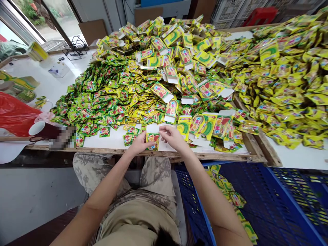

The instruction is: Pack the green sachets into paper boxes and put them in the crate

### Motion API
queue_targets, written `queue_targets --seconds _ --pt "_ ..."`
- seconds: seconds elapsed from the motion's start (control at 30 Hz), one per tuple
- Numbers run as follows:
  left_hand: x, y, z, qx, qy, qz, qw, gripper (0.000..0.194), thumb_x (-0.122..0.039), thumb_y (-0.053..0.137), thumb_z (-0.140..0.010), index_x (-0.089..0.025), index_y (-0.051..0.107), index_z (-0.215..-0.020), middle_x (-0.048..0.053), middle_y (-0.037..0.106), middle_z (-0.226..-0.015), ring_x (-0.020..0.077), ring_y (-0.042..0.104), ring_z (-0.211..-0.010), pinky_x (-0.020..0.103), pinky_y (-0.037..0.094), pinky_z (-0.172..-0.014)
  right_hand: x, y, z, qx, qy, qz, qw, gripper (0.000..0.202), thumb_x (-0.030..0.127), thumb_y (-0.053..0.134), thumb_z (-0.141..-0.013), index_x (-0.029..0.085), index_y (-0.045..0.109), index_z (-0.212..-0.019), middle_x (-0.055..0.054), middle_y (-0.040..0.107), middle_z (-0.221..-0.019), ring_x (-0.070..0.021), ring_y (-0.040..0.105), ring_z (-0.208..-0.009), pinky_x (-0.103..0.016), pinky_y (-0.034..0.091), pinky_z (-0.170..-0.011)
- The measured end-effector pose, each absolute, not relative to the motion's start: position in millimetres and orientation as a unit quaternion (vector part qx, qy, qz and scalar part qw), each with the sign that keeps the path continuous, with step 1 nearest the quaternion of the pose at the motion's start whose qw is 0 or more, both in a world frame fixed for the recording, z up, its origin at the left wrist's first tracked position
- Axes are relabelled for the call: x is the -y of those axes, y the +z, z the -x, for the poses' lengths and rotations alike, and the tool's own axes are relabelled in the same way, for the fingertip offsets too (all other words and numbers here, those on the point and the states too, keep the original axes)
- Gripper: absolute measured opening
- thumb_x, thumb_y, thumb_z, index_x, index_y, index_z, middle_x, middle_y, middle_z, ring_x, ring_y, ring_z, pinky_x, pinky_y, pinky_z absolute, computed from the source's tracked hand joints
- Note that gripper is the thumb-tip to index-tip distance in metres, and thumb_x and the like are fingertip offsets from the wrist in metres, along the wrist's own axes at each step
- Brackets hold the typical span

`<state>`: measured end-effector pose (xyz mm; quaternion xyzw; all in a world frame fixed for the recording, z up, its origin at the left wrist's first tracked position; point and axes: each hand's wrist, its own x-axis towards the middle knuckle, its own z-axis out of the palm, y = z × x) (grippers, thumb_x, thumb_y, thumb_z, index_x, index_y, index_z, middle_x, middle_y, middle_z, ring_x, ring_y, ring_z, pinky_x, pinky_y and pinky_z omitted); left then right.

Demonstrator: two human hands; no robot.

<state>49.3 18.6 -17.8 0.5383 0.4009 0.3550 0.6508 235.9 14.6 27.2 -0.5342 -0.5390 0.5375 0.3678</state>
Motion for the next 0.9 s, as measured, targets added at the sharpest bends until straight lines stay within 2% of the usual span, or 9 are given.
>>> queue_targets --seconds 0.1,0.23,0.33,0.4,0.47,0.63,0.7,0.8,0.9 --pt "-20 -19 -49 -0.415 0.351 -0.557 0.628 0.062 -0.034 0.082 -0.06 -0.011 0.057 -0.112 0.012 0.067 -0.11 0.0253 0.063 -0.099 0.038 0.048 -0.09 -12 19 -231 0.452 0.644 0.496 0.368 0.046 0.054 0.071 -0.065 0.021 0.053 -0.091 0.004 0.056 -0.065 -0.0106 0.053 -0.054 -0.024 0.043 -0.051" --pt "-19 -16 -50 -0.385 0.356 -0.55 0.65 0.073 -0.036 0.083 -0.059 -0.013 0.054 -0.122 0.012 0.064 -0.12 0.0265 0.058 -0.111 0.04 0.043 -0.099 -15 17 -233 0.353 0.746 0.45 0.341 0.046 0.05 0.078 -0.06 0.021 0.052 -0.085 0.006 0.054 -0.063 -0.0086 0.051 -0.052 -0.023 0.043 -0.051" --pt "-17 -12 -50 -0.351 0.35 -0.507 0.705 0.066 -0.05 0.073 -0.07 -0.018 0.055 -0.125 0.009 0.064 -0.122 0.0247 0.054 -0.119 0.04 0.037 -0.106 -20 15 -235 0.319 0.769 0.438 0.339 0.046 0.048 0.081 -0.058 0.02 0.053 -0.081 0.007 0.053 -0.06 -0.0069 0.049 -0.049 -0.021 0.043 -0.049" --pt "-18 -8 -49 -0.327 0.344 -0.436 0.765 0.063 -0.061 0.06 -0.076 -0.018 0.058 -0.122 0.009 0.066 -0.118 0.024 0.057 -0.117 0.039 0.038 -0.106 -22 16 -234 0.337 0.766 0.435 0.332 0.045 0.045 0.084 -0.056 0.019 0.054 -0.078 0.007 0.052 -0.058 -0.0056 0.048 -0.048 -0.02 0.041 -0.048" --pt "-22 -4 -47 -0.305 0.336 -0.37 0.811 0.06 -0.061 0.06 -0.077 -0.017 0.06 -0.118 0.01 0.069 -0.113 0.0244 0.062 -0.109 0.04 0.043 -0.1 -25 20 -233 0.379 0.75 0.436 0.322 0.042 0.041 0.085 -0.057 0.018 0.055 -0.076 0.007 0.053 -0.059 -0.0049 0.048 -0.048 -0.019 0.04 -0.047" --pt "-43 7 -45 -0.304 0.274 -0.324 0.853 0.048 -0.025 0.08 -0.059 -0.012 0.064 -0.102 0.009 0.072 -0.093 0.0211 0.067 -0.085 0.034 0.047 -0.085 -34 27 -229 0.472 0.693 0.445 0.315 0.037 0.04 0.083 -0.058 0.017 0.06 -0.077 0.006 0.053 -0.06 -0.0054 0.044 -0.046 -0.02 0.036 -0.044" --pt "-49 9 -46 -0.317 0.268 -0.328 0.848 0.046 -0.02 0.081 -0.054 -0.012 0.065 -0.096 0.006 0.071 -0.086 0.0192 0.066 -0.079 0.034 0.047 -0.082 -34 25 -229 0.505 0.649 0.449 0.351 0.036 0.042 0.081 -0.061 0.018 0.061 -0.078 0.004 0.056 -0.064 -0.008 0.048 -0.052 -0.022 0.041 -0.048" --pt "-50 5 -47 -0.372 0.349 -0.392 0.766 0.033 -0.026 0.08 -0.059 -0.013 0.064 -0.085 0.002 0.068 -0.077 0.0144 0.063 -0.072 0.031 0.047 -0.078 -28 18 -231 0.583 0.51 0.47 0.423 0.028 0.044 0.072 -0.072 0.019 0.063 -0.079 -0.001 0.063 -0.073 -0.0134 0.058 -0.065 -0.028 0.048 -0.06" --pt "-42 -1 -45 -0.412 0.44 -0.498 0.623 0.024 -0.033 0.076 -0.067 -0.014 0.066 -0.078 0.002 0.068 -0.079 0.0136 0.063 -0.076 0.03 0.048 -0.079 -19 13 -233 0.659 0.391 0.469 0.438 0.023 0.043 0.067 -0.079 0.02 0.066 -0.081 -0.006 0.069 -0.084 -0.0183 0.064 -0.076 -0.034 0.053 -0.072"
